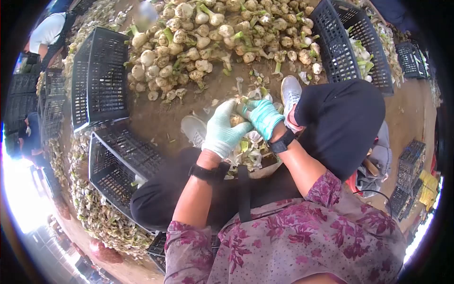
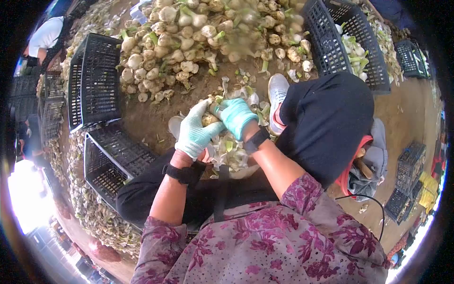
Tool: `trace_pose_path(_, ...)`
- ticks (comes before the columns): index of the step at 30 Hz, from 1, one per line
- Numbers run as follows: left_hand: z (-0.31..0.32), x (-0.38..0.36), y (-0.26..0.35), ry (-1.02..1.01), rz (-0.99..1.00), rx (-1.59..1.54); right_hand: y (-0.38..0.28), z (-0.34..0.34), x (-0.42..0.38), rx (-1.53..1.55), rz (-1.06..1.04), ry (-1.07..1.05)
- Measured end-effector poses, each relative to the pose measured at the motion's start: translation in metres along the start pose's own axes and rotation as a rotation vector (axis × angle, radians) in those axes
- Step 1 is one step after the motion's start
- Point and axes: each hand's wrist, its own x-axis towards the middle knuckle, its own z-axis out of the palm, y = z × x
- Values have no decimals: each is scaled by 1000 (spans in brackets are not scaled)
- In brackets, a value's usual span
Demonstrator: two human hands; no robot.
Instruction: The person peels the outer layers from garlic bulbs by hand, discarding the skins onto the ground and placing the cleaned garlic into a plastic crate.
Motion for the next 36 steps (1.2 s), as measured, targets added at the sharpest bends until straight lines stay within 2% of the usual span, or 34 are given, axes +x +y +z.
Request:
trace_pose_path(2, -1, -7, 12, -48, -100, -132, -5, -7, -6, -86, -43, 17)
trace_pose_path(5, 2, -15, -15, -8, -37, -139, -5, -6, -12, -83, -155, 94)
trace_pose_path(6, -2, -20, -2, -15, -108, -283, -3, 4, -14, -147, -164, 56)
trace_pose_path(7, -3, -23, 0, -16, -100, -281, -1, 13, -16, -212, -172, 18)
trace_pose_path(9, -8, -27, 1, -48, -178, -534, -3, 23, -18, -199, -117, 51)
trace_pose_path(11, -8, -30, -4, -34, -164, -575, -8, 21, -16, 35, 8, 154)
trace_pose_path(12, -8, -31, -2, -8, -144, -691, -12, 13, -16, 31, 7, 158)
trace_pose_path(14, -11, -35, 1, 21, -131, -898, -21, -6, -17, 1211, 458, 74)
trace_pose_path(15, -12, -37, 2, 24, -129, -902, -22, -9, -17, 1208, 457, 71)
trace_pose_path(17, -12, -38, 2, -16, -167, -869, -20, -12, -16, 689, 176, -28)
trace_pose_path(18, -11, -39, 1, -38, -188, -851, -18, -5, -14, 480, 142, -48)
trace_pose_path(19, -11, -39, 1, -39, -189, -854, -16, -3, -16, 479, 143, -51)
trace_pose_path(21, -11, -40, 0, -32, -217, -1002, -16, -4, -18, -103, -182, 75)
trace_pose_path(25, -12, -37, -10, -31, -218, -1039, -20, -6, -16, -147, -191, 11)
trace_pose_path(27, -16, -34, -3, -100, -241, -1353, -28, 0, -16, 253, 171, 114)
trace_pose_path(28, -15, -33, 4, -100, -385, -1424, -30, 1, -17, 255, 173, 113)
trace_pose_path(30, -10, -30, -12, -101, -338, -1485, -35, -1, -16, 398, 229, 426)
trace_pose_path(31, -7, -29, -19, -97, -287, -1548, -36, -2, -14, 397, 235, 428)
trace_pose_path(32, -4, -31, -10, -13, -271, -1486, -37, -2, -13, 473, 281, 462)
trace_pose_path(33, 1, -33, -12, -15, -274, -1488, -37, -4, -12, 549, 326, 495)
trace_pose_path(34, 5, -34, -17, 96, -150, -1181, -36, -8, -12, 548, 327, 494)
trace_pose_path(35, 9, -34, -19, 200, -31, -868, -36, -13, -11, 524, 376, 383)
trace_pose_path(36, 15, -29, -20, 350, -90, -850, -37, -17, -11, 499, 422, 273)
